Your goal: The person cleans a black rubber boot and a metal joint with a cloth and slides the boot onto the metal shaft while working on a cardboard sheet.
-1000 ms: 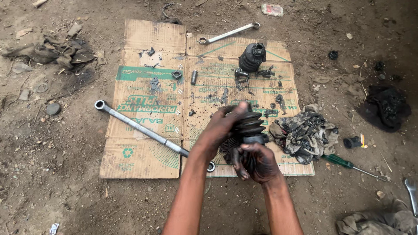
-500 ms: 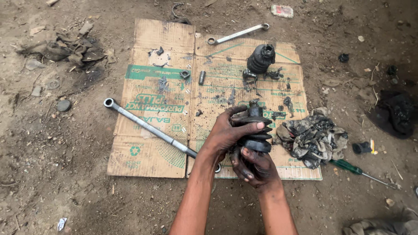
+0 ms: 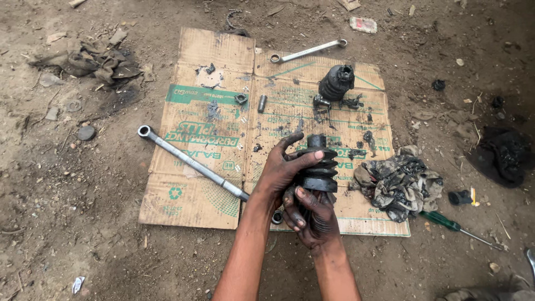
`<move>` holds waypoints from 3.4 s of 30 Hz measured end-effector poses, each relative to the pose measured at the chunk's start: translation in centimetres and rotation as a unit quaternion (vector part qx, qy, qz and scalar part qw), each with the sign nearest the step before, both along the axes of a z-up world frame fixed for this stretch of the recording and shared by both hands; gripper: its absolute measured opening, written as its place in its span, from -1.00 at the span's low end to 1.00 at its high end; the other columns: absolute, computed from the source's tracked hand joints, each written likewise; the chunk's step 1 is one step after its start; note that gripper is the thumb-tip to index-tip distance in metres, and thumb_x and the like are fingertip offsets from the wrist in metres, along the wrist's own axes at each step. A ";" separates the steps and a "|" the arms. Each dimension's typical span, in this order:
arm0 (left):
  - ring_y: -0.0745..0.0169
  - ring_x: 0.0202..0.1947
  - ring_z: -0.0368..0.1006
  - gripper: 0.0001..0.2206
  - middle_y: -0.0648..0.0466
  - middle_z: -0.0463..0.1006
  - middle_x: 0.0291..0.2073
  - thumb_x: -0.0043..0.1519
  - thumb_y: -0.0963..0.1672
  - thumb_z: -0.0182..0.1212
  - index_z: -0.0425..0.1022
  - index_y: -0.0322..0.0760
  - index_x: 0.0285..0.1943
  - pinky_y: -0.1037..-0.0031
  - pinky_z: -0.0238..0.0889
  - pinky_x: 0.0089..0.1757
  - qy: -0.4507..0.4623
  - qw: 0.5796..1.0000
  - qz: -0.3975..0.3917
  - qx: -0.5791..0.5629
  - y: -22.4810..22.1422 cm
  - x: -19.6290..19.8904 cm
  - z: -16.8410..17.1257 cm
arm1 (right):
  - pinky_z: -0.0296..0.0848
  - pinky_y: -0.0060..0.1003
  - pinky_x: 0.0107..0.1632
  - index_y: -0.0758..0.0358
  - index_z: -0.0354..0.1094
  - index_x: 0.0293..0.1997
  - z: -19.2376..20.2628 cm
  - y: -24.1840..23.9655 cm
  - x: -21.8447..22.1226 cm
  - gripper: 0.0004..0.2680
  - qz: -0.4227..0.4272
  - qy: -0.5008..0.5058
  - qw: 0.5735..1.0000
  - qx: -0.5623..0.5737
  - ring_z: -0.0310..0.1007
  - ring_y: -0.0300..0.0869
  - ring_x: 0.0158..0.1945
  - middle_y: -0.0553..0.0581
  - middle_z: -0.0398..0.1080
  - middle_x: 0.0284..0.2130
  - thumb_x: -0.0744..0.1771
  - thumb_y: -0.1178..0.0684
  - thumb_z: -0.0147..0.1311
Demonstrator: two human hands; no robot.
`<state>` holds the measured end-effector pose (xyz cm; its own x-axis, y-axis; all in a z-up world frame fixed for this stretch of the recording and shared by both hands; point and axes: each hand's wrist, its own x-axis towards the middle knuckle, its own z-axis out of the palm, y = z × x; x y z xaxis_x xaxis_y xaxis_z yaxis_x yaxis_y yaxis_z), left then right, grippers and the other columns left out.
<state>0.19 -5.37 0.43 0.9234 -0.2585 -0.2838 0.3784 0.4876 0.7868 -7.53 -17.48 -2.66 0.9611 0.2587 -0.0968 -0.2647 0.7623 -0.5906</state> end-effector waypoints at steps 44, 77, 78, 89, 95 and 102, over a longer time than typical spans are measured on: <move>0.13 -0.06 0.58 -0.67 -0.06 0.61 -0.05 0.29 -0.10 0.21 0.47 -0.43 0.15 0.30 0.51 0.03 0.019 0.906 0.268 -0.327 4.5 2.1 -3.2 | 0.23 -0.24 -0.47 0.18 0.44 0.23 -0.1 -20.0 -0.4 -0.63 -0.231 0.164 0.685 -0.672 0.29 -0.20 -0.60 0.09 0.41 -0.56 0.29 0.01 0.25; 0.11 -0.18 0.62 -0.63 -0.05 0.66 -0.19 0.24 0.00 0.12 0.51 -0.37 0.04 0.29 0.54 -0.09 0.135 0.905 0.230 -0.331 4.7 1.5 -3.2 | 0.59 -0.14 -0.23 0.05 0.43 0.17 6.6 -0.2 2.2 -0.72 -0.092 -0.364 0.562 -0.737 0.57 -0.11 -0.25 0.17 0.50 -0.20 0.31 0.08 0.16; 0.12 -0.22 0.63 -0.61 -0.05 0.66 -0.22 0.23 0.02 0.11 0.51 -0.37 0.03 0.30 0.55 -0.11 0.141 0.908 0.220 -0.327 4.8 1.4 -3.3 | 0.55 -0.09 -0.25 -0.01 0.43 0.21 7.2 0.7 2.9 -0.68 -0.050 -0.373 0.490 -0.786 0.55 -0.06 -0.29 0.17 0.49 -0.26 0.31 0.11 0.14; 0.23 -0.41 0.59 -0.70 0.01 0.65 -0.36 0.03 -0.14 0.46 0.57 -0.41 -0.13 0.45 0.53 -0.32 0.106 0.948 0.281 -0.102 4.1 1.4 1.3 | 0.50 -0.06 -0.41 0.02 0.30 0.22 7.2 1.2 4.8 -0.70 0.133 -0.342 0.219 -0.904 0.56 0.03 -0.37 0.30 0.47 -0.19 0.33 0.08 0.07; 0.24 -0.44 0.57 -0.73 0.00 0.63 -0.38 0.05 -0.16 0.44 0.53 -0.42 -0.14 0.44 0.52 -0.35 0.082 0.955 0.272 -0.087 4.0 0.0 1.1 | 0.49 0.05 -0.29 0.22 0.39 0.00 5.5 2.5 2.6 -0.80 0.097 -0.309 0.419 -0.848 0.56 0.14 -0.37 0.26 0.55 -0.40 0.30 0.09 0.12; 0.20 -0.36 0.60 -0.66 0.02 0.60 -0.31 0.09 -0.03 0.33 0.49 -0.26 -0.03 0.39 0.58 -0.27 0.053 0.954 0.201 -0.215 4.8 -0.2 0.6 | 0.57 -0.12 -0.24 0.05 0.05 0.38 2.3 2.2 3.3 -0.46 0.166 -0.066 0.817 -0.548 0.59 -0.06 -0.34 0.29 0.54 -0.34 0.25 0.10 0.22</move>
